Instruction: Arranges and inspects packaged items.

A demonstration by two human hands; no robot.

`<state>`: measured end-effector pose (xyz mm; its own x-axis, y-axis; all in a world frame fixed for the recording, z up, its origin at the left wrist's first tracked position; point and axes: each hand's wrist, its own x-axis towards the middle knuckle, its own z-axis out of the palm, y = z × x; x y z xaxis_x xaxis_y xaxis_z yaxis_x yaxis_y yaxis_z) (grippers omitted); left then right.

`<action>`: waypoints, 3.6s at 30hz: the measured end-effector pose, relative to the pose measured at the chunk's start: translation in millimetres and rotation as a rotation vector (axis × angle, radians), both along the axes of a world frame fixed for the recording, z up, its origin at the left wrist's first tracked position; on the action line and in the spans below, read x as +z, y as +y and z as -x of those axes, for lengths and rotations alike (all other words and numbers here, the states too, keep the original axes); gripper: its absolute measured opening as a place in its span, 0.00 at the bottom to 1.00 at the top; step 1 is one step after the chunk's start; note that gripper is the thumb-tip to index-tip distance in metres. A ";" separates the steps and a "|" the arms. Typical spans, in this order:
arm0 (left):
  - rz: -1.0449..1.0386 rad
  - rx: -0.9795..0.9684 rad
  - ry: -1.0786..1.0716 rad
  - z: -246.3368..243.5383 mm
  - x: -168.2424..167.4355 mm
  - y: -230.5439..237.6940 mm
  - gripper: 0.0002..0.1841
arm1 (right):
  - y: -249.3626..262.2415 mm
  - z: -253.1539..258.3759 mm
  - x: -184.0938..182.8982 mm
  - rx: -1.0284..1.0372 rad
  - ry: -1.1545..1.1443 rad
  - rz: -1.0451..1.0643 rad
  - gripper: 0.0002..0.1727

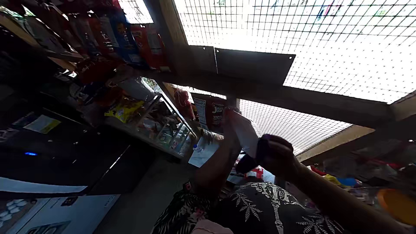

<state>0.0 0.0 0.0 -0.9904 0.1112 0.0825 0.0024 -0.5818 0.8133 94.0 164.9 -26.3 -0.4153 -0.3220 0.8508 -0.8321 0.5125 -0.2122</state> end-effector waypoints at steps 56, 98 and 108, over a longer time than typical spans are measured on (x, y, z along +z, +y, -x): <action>0.074 0.083 0.137 -39.6 55.6 46.0 0.06 | 1.3 -2.4 0.5 -0.399 0.088 0.108 0.13; 0.456 -0.246 0.832 -44.9 71.6 126.4 0.05 | 117.5 -111.6 99.8 -0.571 -0.254 0.143 0.15; 0.329 -0.541 0.647 -59.6 73.3 161.6 0.04 | 113.0 -111.6 114.9 -0.723 -0.391 0.232 0.16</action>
<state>59.6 161.6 73.3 -0.5672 0.6642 0.4869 0.3111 -0.3746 0.8734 205.6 277.9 88.6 -0.7291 0.3000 0.6151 -0.1624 0.7973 -0.5814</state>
